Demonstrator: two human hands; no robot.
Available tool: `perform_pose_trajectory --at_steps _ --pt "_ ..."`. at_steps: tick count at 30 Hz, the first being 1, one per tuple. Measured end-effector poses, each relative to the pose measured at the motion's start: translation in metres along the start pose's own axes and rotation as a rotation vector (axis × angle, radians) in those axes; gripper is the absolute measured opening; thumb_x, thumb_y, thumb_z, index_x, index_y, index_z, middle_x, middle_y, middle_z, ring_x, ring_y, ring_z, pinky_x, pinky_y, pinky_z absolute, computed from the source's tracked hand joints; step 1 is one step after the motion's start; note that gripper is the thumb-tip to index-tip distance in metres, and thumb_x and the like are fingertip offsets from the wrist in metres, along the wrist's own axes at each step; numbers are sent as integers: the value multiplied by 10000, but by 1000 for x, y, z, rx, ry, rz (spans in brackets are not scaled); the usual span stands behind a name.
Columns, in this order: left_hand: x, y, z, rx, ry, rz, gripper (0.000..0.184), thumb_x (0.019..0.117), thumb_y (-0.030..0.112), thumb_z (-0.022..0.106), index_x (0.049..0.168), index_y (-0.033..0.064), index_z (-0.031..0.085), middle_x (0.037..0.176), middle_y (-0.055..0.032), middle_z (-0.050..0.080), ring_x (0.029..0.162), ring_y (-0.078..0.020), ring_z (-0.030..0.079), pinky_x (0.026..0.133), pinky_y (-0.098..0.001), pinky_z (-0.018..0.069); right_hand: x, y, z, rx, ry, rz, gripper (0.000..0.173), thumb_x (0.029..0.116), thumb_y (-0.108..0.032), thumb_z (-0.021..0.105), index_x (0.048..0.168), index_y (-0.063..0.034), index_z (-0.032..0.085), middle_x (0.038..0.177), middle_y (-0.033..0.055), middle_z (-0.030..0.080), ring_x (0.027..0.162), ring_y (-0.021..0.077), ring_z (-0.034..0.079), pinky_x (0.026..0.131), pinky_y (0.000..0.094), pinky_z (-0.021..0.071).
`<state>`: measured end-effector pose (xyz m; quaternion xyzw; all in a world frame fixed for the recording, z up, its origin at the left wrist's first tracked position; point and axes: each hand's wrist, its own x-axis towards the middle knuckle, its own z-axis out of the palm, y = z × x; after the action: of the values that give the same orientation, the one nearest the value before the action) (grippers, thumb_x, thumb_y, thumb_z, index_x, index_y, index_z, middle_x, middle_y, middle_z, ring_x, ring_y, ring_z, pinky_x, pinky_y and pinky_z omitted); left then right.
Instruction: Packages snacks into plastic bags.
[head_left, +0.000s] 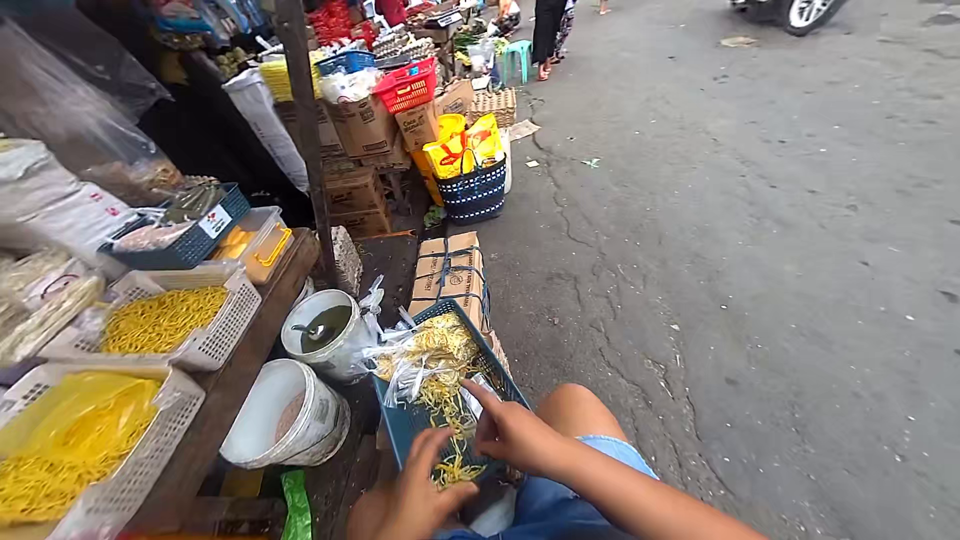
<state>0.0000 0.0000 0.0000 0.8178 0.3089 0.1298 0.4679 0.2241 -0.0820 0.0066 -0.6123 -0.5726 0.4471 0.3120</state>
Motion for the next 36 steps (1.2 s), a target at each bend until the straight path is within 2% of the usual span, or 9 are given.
perform_pose_trajectory --at_steps 7,10,13,18,21,23,28,31,36 --pt "25 2 34 90 -39 382 214 908 204 762 1052 47 771 1056 -102 746 1041 -178 704 956 -342 567 -18 16 -4 -60 -77 42 977 910 -77 733 1655 -115 102 896 176 721 834 324 717 869 552 556" --pt "22 10 27 161 -118 362 360 901 281 783 1177 53 739 1138 -120 731 1082 -215 698 979 -389 562 -18 16 -3 -91 -133 47 985 908 -90 743 1656 -123 103 899 175 725 841 331 717 873 561 550" --pt "23 7 30 237 -34 448 145 937 161 706 1013 58 774 1008 -88 757 997 -195 724 930 -353 580 -11 13 4 -169 -172 8 917 918 -125 740 1649 -130 187 882 210 705 840 401 693 854 624 527" --pt "14 11 25 305 87 349 105 929 135 685 910 59 754 872 -68 715 861 -177 704 818 -330 591 -1 9 4 -148 -215 -62 751 950 -150 720 1601 -116 347 921 197 719 864 376 699 880 606 526" --pt "5 2 29 327 178 278 216 987 204 626 907 34 732 849 -91 693 815 -195 694 775 -347 588 -1 26 13 -66 -116 -153 405 937 -189 738 1305 -40 662 932 151 750 863 297 727 863 541 566" --pt "2 -5 33 300 214 282 214 1001 193 602 935 41 736 901 -79 708 873 -164 694 831 -305 579 -3 31 15 -55 -80 -160 273 932 -223 743 1101 -11 722 886 132 744 828 258 718 814 506 567" --pt "10 5 38 276 206 379 114 913 96 670 951 80 776 950 -74 732 939 -164 709 868 -310 586 -14 32 5 38 -63 -212 346 896 -225 796 1107 32 700 1000 163 729 945 253 705 913 434 558" --pt "22 13 44 127 152 358 117 918 70 662 956 61 771 964 -67 723 933 -106 696 868 -249 577 -19 40 2 38 143 -320 233 879 -192 791 920 25 719 886 143 716 870 224 693 845 385 563" --pt "32 16 58 -395 167 151 356 938 131 709 1243 -23 611 982 4 711 860 -29 685 798 -219 584 -26 43 -4 126 321 -284 224 904 -202 762 866 10 704 827 87 698 800 96 655 778 264 539"
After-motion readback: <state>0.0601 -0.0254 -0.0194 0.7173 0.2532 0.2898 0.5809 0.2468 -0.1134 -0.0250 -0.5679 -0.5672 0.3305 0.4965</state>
